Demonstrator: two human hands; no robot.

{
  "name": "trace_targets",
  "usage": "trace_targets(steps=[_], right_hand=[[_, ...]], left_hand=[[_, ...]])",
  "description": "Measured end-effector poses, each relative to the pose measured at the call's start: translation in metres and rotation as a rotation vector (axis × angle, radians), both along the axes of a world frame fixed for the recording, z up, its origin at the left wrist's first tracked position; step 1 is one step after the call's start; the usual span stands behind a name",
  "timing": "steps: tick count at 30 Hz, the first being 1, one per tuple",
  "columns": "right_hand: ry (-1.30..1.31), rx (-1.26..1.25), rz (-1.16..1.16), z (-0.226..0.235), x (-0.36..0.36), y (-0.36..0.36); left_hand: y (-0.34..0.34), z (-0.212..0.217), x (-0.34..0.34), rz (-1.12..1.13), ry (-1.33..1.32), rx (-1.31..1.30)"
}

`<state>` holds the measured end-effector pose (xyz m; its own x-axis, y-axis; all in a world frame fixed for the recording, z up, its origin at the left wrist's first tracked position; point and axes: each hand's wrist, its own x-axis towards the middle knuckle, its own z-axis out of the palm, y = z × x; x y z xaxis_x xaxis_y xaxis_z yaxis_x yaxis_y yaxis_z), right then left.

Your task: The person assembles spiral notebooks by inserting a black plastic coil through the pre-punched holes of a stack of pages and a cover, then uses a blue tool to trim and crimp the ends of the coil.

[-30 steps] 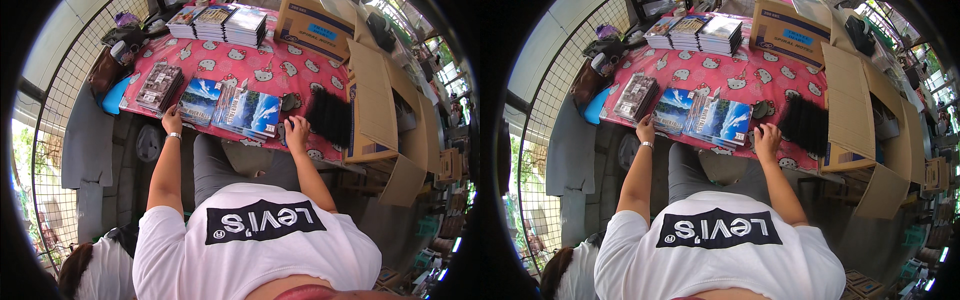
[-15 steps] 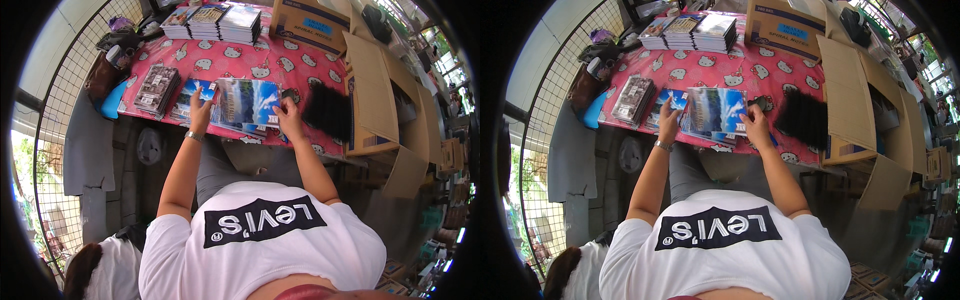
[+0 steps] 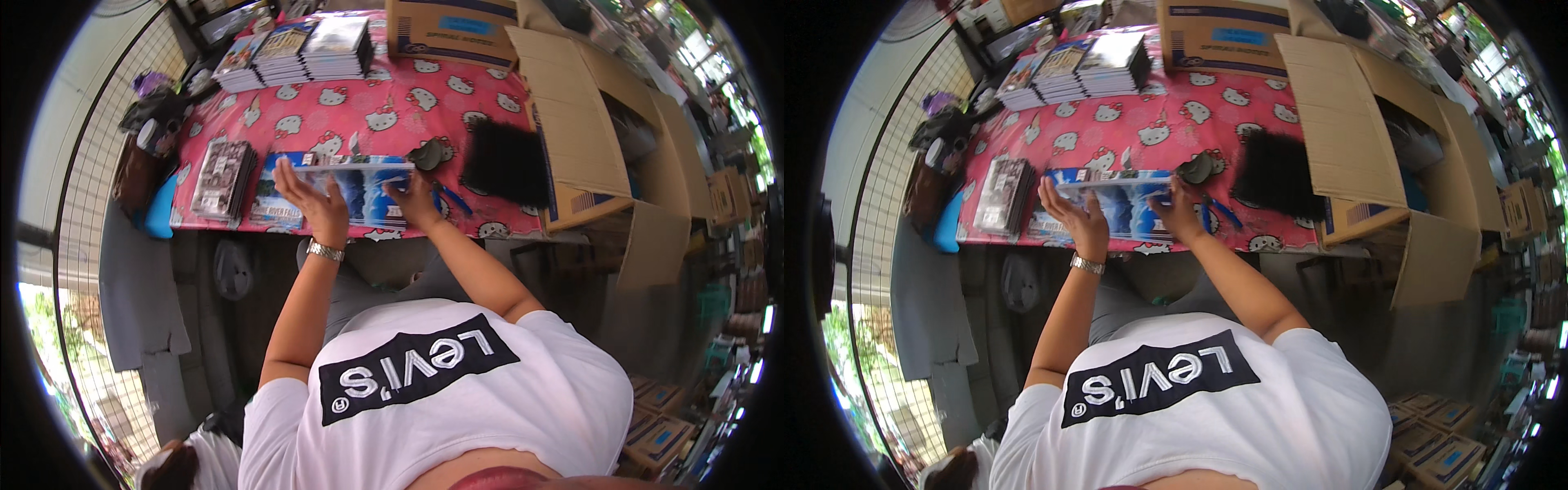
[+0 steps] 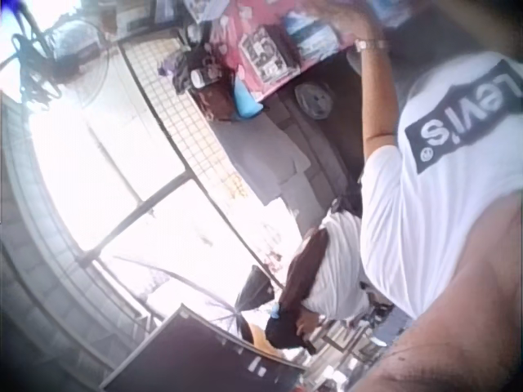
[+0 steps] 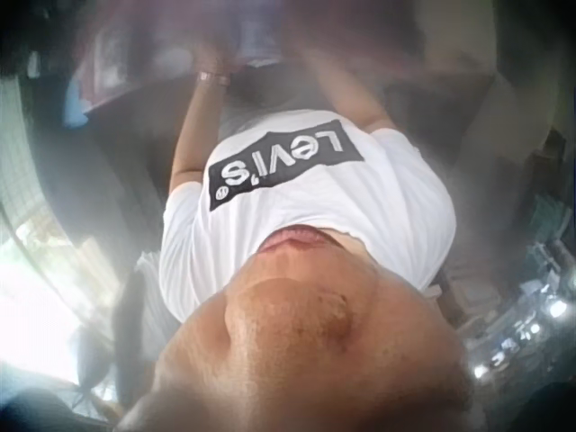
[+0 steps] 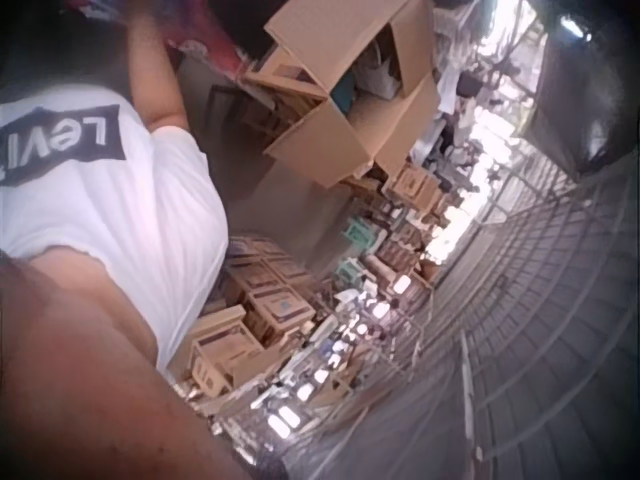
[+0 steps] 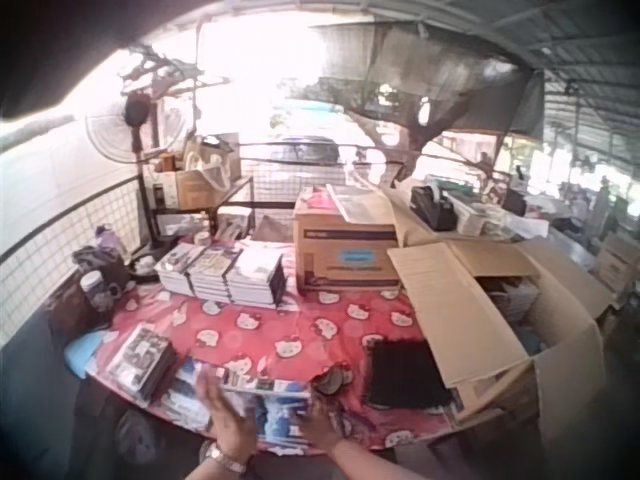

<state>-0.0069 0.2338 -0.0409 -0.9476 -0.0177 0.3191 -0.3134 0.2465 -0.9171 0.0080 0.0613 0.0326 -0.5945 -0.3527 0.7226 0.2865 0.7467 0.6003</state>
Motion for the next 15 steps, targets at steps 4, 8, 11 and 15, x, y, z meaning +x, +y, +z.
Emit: trace_targets(steps=[4,8,11,15], right_hand=[[0.032,-0.124,-0.032,0.003,-0.001,-0.009],[0.268,0.358,-0.064,0.011,-0.033,0.054],[0.169,0.609,-0.652,0.026,-0.061,0.138],[-0.41,1.003,-0.755,0.02,-0.06,0.191]], left_hand=[[0.037,0.031,0.003,-0.393,-0.152,-0.481],[0.033,0.033,-0.011,-0.457,-0.163,-0.507],[0.018,0.039,-0.015,-0.612,-0.134,-0.493],[0.014,0.046,-0.016,-0.738,-0.18,-0.502]])
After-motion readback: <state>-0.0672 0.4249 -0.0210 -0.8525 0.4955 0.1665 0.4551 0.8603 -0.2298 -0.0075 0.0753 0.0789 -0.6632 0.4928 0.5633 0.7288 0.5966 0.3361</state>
